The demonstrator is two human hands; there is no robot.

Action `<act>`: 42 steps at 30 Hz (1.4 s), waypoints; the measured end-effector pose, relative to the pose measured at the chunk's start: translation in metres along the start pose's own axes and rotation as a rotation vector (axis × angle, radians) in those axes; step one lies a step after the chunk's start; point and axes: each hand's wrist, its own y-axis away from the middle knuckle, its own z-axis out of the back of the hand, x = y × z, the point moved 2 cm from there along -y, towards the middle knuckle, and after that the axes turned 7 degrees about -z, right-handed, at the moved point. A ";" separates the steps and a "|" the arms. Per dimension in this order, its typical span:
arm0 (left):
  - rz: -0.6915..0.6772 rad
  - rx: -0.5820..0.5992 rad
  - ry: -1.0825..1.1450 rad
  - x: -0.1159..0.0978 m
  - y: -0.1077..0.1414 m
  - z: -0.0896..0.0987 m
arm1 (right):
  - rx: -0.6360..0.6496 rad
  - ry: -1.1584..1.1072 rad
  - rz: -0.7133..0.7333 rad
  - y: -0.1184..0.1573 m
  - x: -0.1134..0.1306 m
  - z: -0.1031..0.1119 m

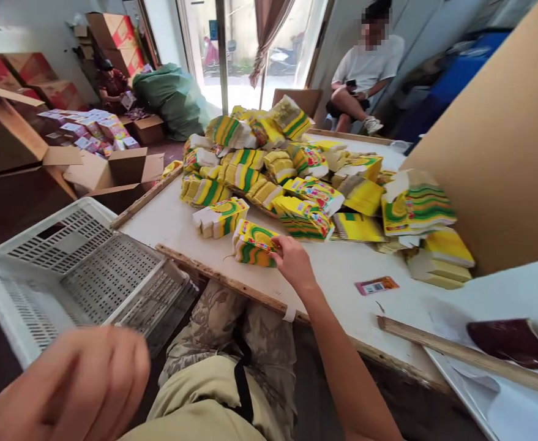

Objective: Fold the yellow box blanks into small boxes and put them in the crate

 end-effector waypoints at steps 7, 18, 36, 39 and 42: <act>1.218 -0.507 -1.273 0.072 0.103 0.098 | -0.046 0.000 0.064 0.004 -0.008 -0.002; 1.716 -0.209 -1.033 0.134 0.191 0.099 | -0.011 -0.033 0.001 0.006 -0.007 0.000; 1.506 -0.192 -1.008 0.159 0.166 -0.006 | -0.067 0.061 0.015 0.006 -0.002 0.001; 1.470 -0.206 -1.014 0.163 0.164 -0.011 | -0.085 0.080 0.001 0.005 0.002 -0.001; 1.424 -0.205 -1.007 0.164 0.162 -0.012 | -0.098 0.050 -0.046 0.002 0.007 0.001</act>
